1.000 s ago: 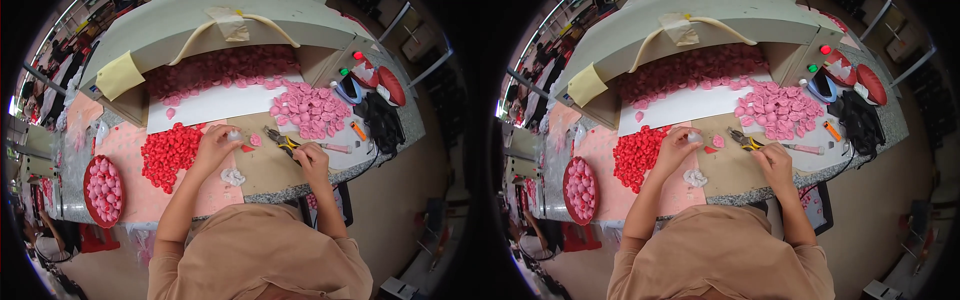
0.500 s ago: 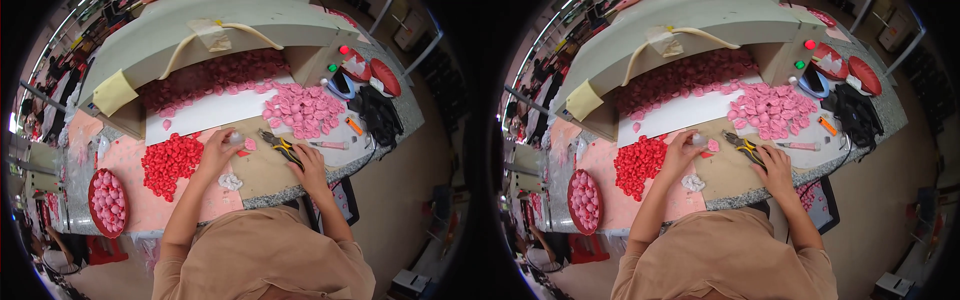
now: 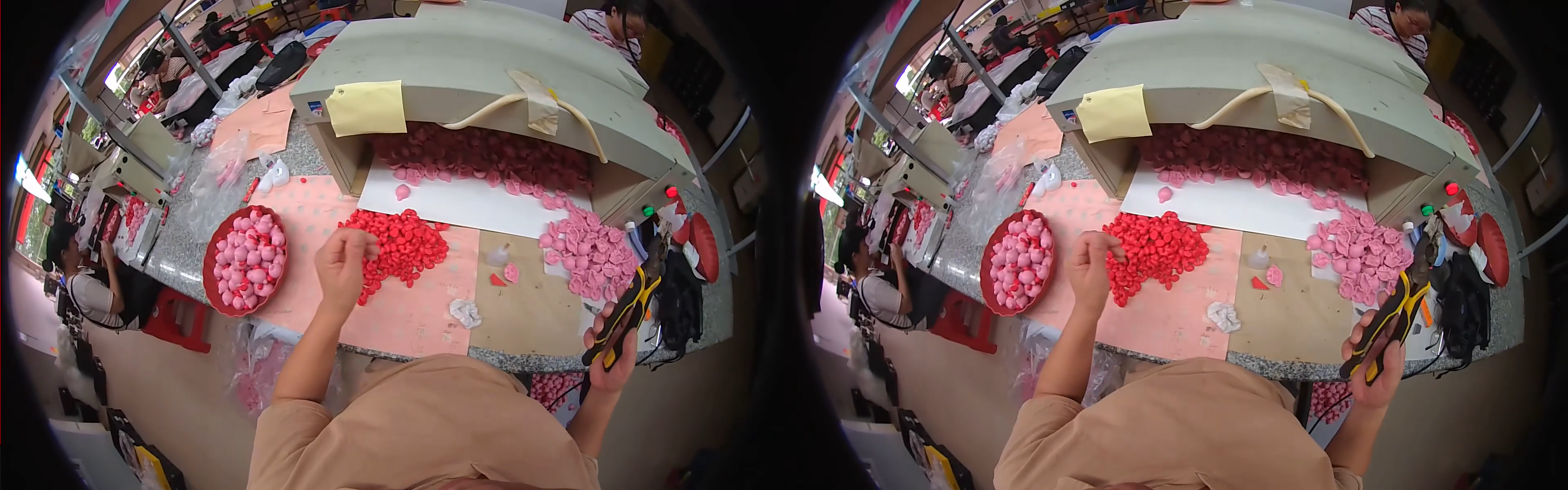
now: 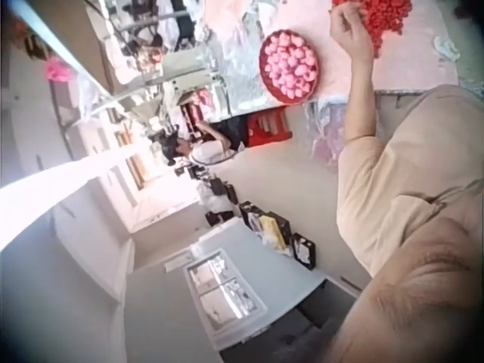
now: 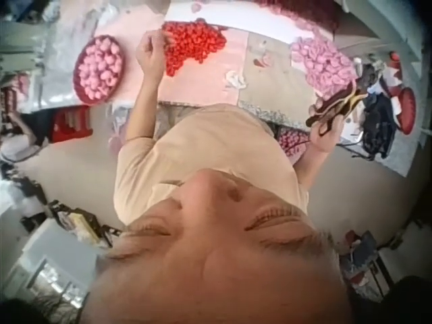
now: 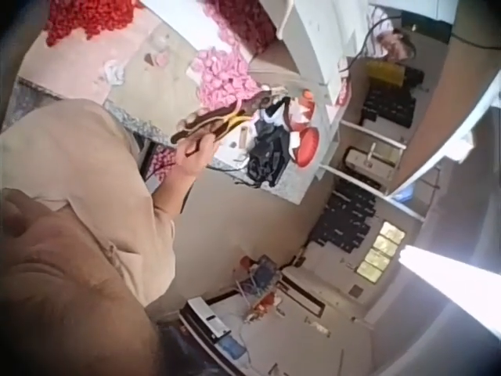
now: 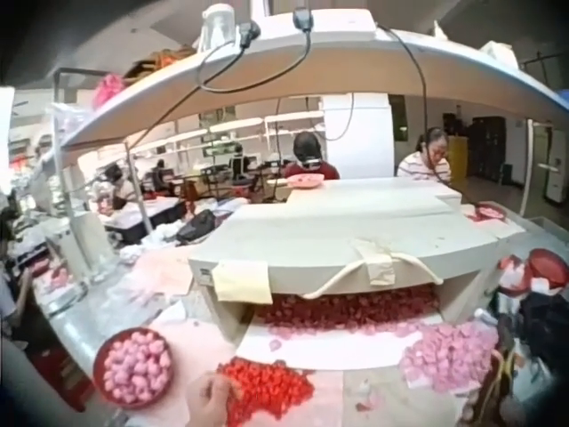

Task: Assembling small plastic toy components using glue and pliers at a factory workbench.

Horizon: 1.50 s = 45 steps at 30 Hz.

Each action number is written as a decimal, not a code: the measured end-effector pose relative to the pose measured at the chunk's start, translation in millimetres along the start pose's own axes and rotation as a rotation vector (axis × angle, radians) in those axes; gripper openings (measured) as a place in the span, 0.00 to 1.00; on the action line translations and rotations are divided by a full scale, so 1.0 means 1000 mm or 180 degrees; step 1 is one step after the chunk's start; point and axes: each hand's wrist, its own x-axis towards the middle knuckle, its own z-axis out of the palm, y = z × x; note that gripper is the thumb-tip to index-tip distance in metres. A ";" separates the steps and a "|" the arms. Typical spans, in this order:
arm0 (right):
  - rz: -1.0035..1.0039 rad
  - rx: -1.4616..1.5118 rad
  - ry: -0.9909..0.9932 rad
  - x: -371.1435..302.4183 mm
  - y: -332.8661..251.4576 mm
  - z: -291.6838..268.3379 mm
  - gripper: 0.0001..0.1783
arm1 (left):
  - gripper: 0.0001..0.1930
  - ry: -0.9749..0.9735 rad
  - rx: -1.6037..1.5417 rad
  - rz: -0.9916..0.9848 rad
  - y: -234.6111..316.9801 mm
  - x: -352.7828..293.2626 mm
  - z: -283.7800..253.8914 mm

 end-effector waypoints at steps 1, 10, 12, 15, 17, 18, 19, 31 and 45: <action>-0.0038 -0.0386 0.0283 -0.005 -0.005 -0.005 0.32 | 0.14 0.0112 0.0005 0.0043 0.002 0.005 -0.003; 0.1388 -0.2073 0.0813 -0.017 0.025 -0.027 0.19 | 0.11 0.0653 0.0919 0.2060 0.105 0.051 -0.036; 0.1276 -0.1671 0.0993 -0.036 0.032 -0.034 0.19 | 0.11 -0.0126 0.0324 0.2562 0.110 0.063 -0.034; 0.1364 -0.1266 0.1085 -0.054 0.041 -0.041 0.19 | 0.11 -0.1825 0.0455 0.3559 0.139 0.049 0.021; 0.1385 -0.0925 0.1171 -0.061 0.050 -0.042 0.22 | 0.10 -0.2151 0.1036 0.3909 0.143 0.028 0.058; 0.1332 -0.0879 0.1178 -0.064 0.056 -0.041 0.22 | 0.10 -0.2254 0.1384 0.3892 0.140 0.021 0.067; 0.1292 -0.0163 0.1230 -0.071 0.058 -0.042 0.24 | 0.10 -0.2307 0.1334 0.3950 0.132 0.018 0.075; 0.1172 -0.0234 0.0368 -0.088 0.073 -0.020 0.27 | 0.22 -0.3310 0.0626 -0.0710 0.048 -0.120 0.067; -0.0801 -0.2714 -0.1456 -0.057 0.083 0.063 0.33 | 0.13 -0.1327 -0.1255 -0.0762 0.063 -0.137 0.021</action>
